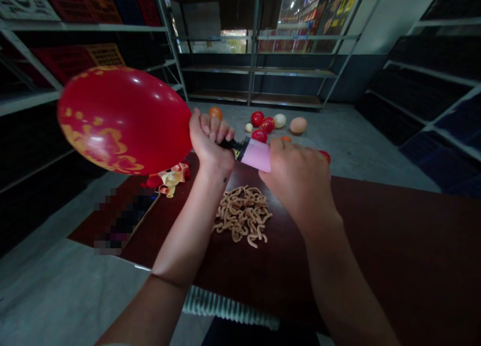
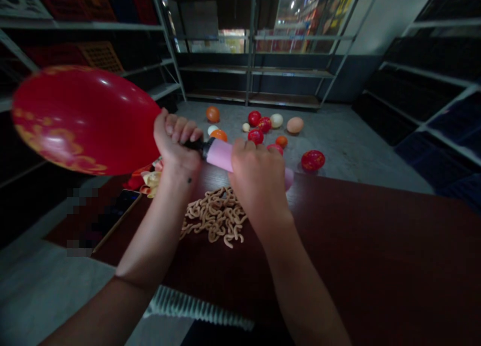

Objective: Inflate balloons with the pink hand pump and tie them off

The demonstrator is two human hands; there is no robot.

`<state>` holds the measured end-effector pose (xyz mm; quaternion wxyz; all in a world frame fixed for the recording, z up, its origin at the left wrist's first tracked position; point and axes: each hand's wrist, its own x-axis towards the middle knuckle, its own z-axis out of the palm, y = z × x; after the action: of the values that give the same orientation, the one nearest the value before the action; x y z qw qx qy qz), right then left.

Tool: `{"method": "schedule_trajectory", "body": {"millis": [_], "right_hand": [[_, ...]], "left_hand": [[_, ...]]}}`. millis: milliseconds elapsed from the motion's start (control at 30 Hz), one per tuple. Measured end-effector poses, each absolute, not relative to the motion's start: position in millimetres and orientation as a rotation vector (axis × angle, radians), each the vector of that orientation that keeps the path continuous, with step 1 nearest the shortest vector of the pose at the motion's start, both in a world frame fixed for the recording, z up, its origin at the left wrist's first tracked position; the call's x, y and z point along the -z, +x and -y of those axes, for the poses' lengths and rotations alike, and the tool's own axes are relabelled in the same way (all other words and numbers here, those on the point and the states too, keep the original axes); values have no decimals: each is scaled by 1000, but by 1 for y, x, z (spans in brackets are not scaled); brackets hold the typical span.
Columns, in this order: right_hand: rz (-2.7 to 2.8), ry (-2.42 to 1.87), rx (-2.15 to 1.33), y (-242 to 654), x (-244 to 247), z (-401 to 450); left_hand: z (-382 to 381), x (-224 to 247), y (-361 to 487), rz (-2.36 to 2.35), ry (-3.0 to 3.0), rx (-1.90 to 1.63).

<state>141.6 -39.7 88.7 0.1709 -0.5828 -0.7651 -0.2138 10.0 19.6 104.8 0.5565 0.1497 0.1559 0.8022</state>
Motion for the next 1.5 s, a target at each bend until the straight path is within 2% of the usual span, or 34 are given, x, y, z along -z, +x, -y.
{"method": "schedule_trajectory", "body": {"millis": [233, 700, 800, 967, 1100, 1200, 1400, 1500], "right_hand": [[2247, -1865, 308, 163, -101, 36], [2271, -1897, 18, 211, -122, 55], [2263, -1850, 114, 217, -126, 60], [2173, -1796, 575, 212, -126, 62], [2159, -1707, 822, 192, -122, 59], [2184, -1669, 838, 174, -117, 55], [2238, -1744, 620, 153, -104, 50], [2252, -1761, 657, 154, -99, 47]], "left_hand": [[-30, -95, 7, -440, 402, -1894], [-3, -122, -52, -329, 432, -1995], [8, -127, -46, -232, 496, -2016], [4, -128, -29, -129, 434, -2103], [-7, -122, -29, -221, 433, -2080], [-8, -117, -22, -307, 455, -2060], [-10, -103, 20, -465, 437, -1961], [-18, -94, 28, -430, 396, -1906]]}}
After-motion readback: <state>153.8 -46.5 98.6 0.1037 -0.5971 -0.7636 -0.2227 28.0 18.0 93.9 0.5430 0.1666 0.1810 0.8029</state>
